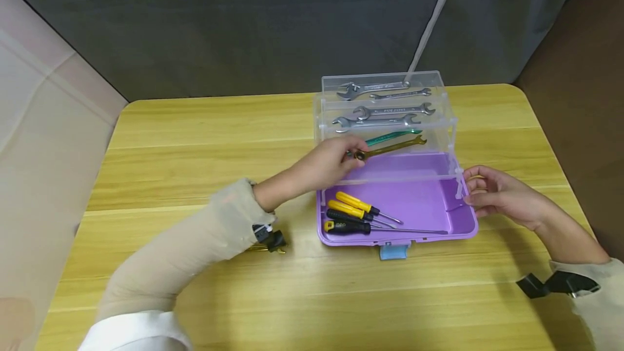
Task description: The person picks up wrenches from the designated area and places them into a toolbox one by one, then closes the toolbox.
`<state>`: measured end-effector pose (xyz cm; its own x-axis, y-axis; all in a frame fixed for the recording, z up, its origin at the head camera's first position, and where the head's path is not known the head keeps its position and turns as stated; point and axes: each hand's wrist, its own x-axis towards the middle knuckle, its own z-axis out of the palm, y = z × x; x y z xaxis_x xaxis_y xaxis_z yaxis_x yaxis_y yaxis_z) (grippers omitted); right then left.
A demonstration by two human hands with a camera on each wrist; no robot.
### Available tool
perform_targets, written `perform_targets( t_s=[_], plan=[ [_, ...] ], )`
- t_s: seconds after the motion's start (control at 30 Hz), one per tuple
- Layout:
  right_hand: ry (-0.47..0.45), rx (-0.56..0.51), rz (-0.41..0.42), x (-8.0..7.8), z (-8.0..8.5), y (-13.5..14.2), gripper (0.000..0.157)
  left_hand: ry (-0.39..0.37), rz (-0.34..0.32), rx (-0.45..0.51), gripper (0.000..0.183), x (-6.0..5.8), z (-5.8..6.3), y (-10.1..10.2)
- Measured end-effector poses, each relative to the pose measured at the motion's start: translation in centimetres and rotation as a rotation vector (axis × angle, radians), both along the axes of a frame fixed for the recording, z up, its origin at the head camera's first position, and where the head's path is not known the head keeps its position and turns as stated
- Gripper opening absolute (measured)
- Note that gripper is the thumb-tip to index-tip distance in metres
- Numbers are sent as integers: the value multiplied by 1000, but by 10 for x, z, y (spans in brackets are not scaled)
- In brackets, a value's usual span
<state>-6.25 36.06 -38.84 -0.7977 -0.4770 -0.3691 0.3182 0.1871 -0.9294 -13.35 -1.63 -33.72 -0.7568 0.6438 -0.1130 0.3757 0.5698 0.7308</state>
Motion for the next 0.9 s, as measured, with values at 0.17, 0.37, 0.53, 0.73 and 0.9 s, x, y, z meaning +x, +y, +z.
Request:
perform_targets(
  t_s=[0.17, 0.37, 0.53, 0.73, 0.9],
  plan=[
    [-1, -9, -3, 0, 0, 0, 30, 91, -13, -47, 32, -1, -4, 10],
    [-2, -14, -6, 0, 0, 0, 30, 266, -51, -126, 32, -1, -11, 19],
    [-2, -22, -4, 0, 0, 1, 29, 352, -63, -197, 29, -2, -15, 23],
    [-1, -25, 0, 0, 0, 0, 29, 379, -41, -244, 28, -1, -15, 24],
    [-1, -13, -4, 0, 0, 0, 29, 386, -33, -230, 27, -1, -15, 24]
  ],
)
